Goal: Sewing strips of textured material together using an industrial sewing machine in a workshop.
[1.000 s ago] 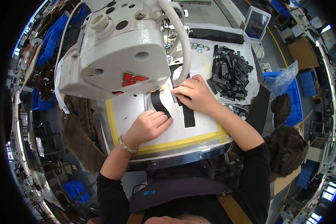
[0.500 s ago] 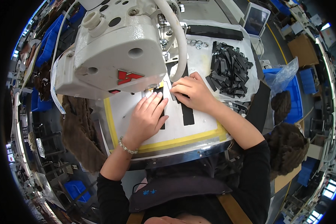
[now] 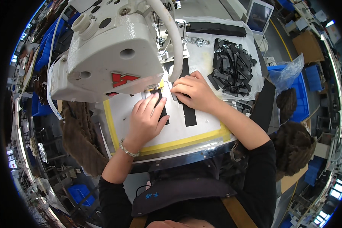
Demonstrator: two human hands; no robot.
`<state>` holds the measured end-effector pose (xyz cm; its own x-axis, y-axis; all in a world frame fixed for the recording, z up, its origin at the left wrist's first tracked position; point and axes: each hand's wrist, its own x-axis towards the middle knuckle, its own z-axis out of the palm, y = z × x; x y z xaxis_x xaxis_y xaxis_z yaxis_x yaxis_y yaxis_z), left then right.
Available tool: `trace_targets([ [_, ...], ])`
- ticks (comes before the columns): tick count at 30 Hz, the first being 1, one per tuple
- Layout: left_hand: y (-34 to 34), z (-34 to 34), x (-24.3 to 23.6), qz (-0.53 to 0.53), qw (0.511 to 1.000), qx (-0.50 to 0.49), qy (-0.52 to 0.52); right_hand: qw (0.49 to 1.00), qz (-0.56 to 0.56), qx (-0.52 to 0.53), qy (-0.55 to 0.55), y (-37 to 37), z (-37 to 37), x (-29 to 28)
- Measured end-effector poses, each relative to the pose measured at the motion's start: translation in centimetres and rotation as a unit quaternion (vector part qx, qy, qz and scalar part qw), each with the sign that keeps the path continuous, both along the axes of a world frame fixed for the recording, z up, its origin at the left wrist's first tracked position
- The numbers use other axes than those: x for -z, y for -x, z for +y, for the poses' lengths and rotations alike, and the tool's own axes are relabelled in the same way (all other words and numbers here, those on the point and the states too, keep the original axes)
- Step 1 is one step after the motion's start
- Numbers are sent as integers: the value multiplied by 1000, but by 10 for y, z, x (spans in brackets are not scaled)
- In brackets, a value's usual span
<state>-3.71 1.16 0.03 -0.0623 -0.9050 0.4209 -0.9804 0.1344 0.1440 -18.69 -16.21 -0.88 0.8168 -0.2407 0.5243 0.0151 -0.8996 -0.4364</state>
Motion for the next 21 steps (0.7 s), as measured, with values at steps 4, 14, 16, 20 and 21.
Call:
trace_targets([
  [4,6,13,-2,35,995,44,-82,1000,3,3,-5,0,0,0],
  [14,7,11,0,10,997,61,-40,1000,6,5,1,0,0,2],
  [16,4,4,2,-5,999,28,-43,1000,3,9,3,0,0,1],
  [20,-2,3,3,-26,999,13,-27,1000,3,9,1,0,-1,2],
  [21,2,6,2,-18,999,27,-35,1000,4,10,0,0,-1,2],
])
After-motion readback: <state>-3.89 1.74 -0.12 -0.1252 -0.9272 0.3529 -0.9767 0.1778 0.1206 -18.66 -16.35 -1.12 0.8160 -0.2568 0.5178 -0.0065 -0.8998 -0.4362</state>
